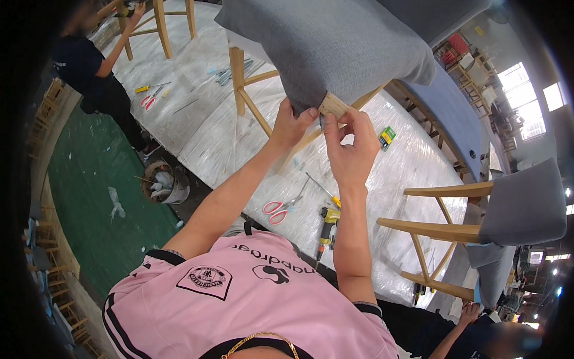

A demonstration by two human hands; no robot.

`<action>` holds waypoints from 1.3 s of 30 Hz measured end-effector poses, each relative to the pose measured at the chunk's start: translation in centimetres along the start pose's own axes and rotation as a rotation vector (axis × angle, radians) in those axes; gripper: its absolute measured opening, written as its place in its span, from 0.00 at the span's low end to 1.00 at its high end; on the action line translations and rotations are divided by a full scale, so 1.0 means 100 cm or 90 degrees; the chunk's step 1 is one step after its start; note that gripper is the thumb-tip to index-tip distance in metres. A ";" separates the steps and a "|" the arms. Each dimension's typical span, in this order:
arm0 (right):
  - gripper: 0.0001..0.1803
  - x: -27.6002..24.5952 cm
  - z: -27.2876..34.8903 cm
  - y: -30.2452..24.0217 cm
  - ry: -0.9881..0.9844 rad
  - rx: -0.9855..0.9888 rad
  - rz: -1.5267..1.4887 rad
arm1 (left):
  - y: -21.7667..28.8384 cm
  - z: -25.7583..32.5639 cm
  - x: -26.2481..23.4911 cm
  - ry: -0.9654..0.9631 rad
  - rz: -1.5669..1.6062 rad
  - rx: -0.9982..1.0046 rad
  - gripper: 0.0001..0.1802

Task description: The person upholsters a wooden chair by pulling and smoothing gray fabric over the seat and back, then securing it with a pneumatic staple gun. They trim excess fabric with scissors and tuck edges under the frame, repeating the process around the chair's perimeter.

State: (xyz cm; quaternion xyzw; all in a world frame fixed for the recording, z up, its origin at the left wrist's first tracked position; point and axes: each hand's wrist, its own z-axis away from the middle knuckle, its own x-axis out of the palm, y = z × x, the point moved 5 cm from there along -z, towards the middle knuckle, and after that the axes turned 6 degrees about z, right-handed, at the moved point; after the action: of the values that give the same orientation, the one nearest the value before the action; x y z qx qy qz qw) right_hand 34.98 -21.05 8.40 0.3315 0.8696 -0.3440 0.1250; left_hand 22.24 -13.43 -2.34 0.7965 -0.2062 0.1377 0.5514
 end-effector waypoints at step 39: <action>0.10 0.004 0.009 0.009 0.032 0.065 -0.054 | -0.001 0.000 -0.002 -0.004 0.003 -0.020 0.30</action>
State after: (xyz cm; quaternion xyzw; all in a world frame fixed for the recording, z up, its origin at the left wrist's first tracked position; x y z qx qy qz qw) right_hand 35.28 -20.98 7.08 0.3090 0.8670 -0.3843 0.0716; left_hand 22.09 -13.38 -2.56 0.7875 -0.2123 0.1333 0.5630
